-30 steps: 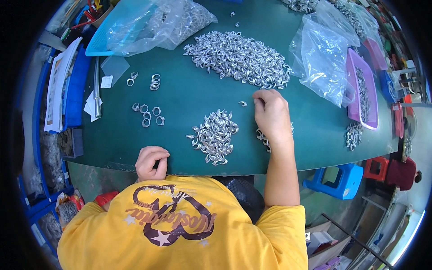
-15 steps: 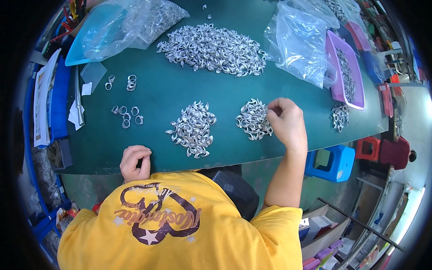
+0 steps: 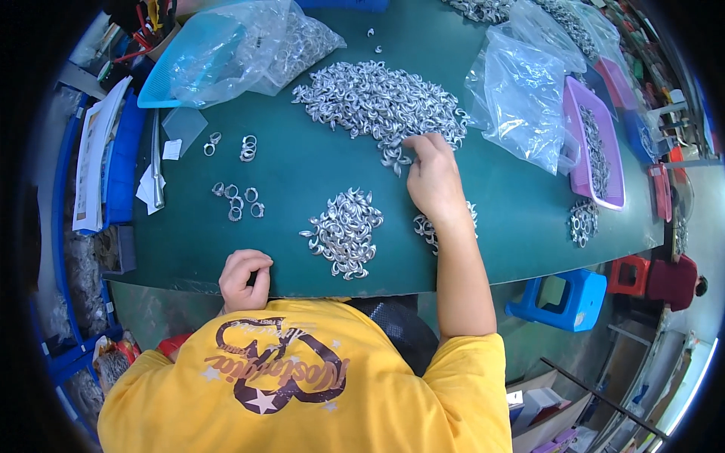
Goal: The person sorts small metal rings on a green table by hand, picking them from a pile and placing them into smaller groups.
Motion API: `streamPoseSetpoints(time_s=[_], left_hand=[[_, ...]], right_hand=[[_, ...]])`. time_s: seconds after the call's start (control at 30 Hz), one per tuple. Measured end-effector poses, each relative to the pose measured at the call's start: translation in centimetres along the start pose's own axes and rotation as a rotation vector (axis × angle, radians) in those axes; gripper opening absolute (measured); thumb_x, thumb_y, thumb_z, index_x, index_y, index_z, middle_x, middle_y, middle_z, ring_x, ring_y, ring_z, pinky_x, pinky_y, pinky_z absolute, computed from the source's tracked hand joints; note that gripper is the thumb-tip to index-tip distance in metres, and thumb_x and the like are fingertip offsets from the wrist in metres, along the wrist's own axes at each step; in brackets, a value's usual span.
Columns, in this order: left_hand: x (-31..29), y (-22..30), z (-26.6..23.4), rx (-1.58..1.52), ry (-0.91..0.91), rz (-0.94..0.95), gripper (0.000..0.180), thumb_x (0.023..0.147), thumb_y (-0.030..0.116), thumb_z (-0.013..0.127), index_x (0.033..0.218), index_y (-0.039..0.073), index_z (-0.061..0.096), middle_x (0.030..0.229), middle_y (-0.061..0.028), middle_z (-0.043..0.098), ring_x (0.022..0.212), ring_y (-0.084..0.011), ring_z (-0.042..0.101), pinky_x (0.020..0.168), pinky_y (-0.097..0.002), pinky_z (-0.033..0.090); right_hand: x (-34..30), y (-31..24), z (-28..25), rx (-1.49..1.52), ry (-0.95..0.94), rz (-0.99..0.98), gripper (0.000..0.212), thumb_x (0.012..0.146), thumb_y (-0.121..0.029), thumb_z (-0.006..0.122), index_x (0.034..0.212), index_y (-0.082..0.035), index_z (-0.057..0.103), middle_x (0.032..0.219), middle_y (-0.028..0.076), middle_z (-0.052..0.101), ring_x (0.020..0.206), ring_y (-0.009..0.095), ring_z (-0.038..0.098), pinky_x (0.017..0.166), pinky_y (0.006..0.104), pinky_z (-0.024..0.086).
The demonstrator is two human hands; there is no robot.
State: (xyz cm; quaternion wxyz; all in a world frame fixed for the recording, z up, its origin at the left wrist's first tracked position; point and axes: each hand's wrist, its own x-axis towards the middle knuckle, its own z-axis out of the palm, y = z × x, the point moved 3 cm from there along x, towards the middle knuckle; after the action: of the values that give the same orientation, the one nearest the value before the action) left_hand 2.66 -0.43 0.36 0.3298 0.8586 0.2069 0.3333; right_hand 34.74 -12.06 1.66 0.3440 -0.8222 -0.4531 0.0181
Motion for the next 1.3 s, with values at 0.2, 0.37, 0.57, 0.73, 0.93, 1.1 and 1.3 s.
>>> streamPoseSetpoints(time_s=[0.2,0.37,0.57,0.73,0.93,1.1,1.3], left_hand=[[0.0,0.0,0.0,0.016,-0.036,0.024,0.016,0.073,-0.011,0.065,0.082,0.003,0.067,0.085,-0.0103,0.068,0.075,-0.0246,0.063,0.068,-0.0319,0.049],[0.0,0.0,0.2,0.004,-0.006,-0.008,0.017,0.07,-0.01,0.065,0.079,0.005,0.069,0.083,-0.0086,0.069,0.072,-0.0248,0.063,0.067,-0.0336,0.047],[0.1,0.0,0.0,0.004,-0.01,-0.015,0.017,0.07,-0.009,0.066,0.079,0.005,0.069,0.083,-0.0085,0.068,0.072,-0.0246,0.063,0.067,-0.0335,0.047],[0.2,0.1,0.0,0.017,-0.022,-0.001,0.016,0.071,-0.009,0.066,0.079,0.004,0.069,0.083,-0.0089,0.068,0.072,-0.0248,0.063,0.067,-0.0333,0.047],[0.0,-0.1,-0.2,0.004,-0.057,-0.009,0.014,0.077,-0.011,0.065,0.082,0.002,0.067,0.086,-0.011,0.067,0.077,-0.0242,0.064,0.068,-0.0303,0.05],[0.0,-0.1,0.2,-0.021,-0.035,-0.006,0.019,0.072,-0.011,0.066,0.081,0.004,0.068,0.085,-0.0093,0.068,0.073,-0.0248,0.061,0.067,-0.0321,0.048],[0.1,0.0,0.2,-0.018,-0.021,-0.011,0.018,0.072,-0.011,0.065,0.081,0.004,0.068,0.085,-0.0093,0.068,0.073,-0.0248,0.062,0.067,-0.0321,0.047]], right_hand=[[-0.7,-0.5,-0.2,0.051,0.0,-0.002,0.029,0.077,0.011,0.052,0.097,0.0,0.069,0.097,0.017,0.067,0.095,0.037,0.063,0.086,0.0419,0.051],[-1.4,-2.6,-0.8,0.039,-0.11,0.019,0.01,0.081,-0.004,0.066,0.09,-0.002,0.07,0.09,0.014,0.065,0.086,0.034,0.064,0.079,0.0415,0.052],[-2.4,-1.8,-1.0,-0.042,-0.07,0.069,0.007,0.081,-0.004,0.068,0.086,-0.001,0.07,0.086,0.016,0.066,0.08,0.036,0.065,0.074,0.0431,0.052],[-2.5,-2.8,-0.7,-0.051,-0.079,0.005,0.008,0.079,-0.005,0.069,0.086,-0.003,0.071,0.086,0.015,0.066,0.081,0.035,0.064,0.074,0.0428,0.053],[-3.1,-2.8,-1.8,-0.145,-0.082,0.048,0.002,0.079,-0.007,0.068,0.08,-0.006,0.069,0.086,0.012,0.065,0.081,0.035,0.065,0.073,0.0431,0.053],[-5.2,0.8,-7.9,-0.159,-0.039,0.369,0.006,0.077,-0.004,0.07,0.083,0.0,0.069,0.082,0.017,0.066,0.075,0.033,0.066,0.068,0.0405,0.052],[-4.7,-0.1,-6.6,-0.073,-0.019,0.214,0.008,0.079,0.001,0.068,0.086,-0.001,0.071,0.087,0.016,0.066,0.079,0.033,0.065,0.071,0.039,0.052]])
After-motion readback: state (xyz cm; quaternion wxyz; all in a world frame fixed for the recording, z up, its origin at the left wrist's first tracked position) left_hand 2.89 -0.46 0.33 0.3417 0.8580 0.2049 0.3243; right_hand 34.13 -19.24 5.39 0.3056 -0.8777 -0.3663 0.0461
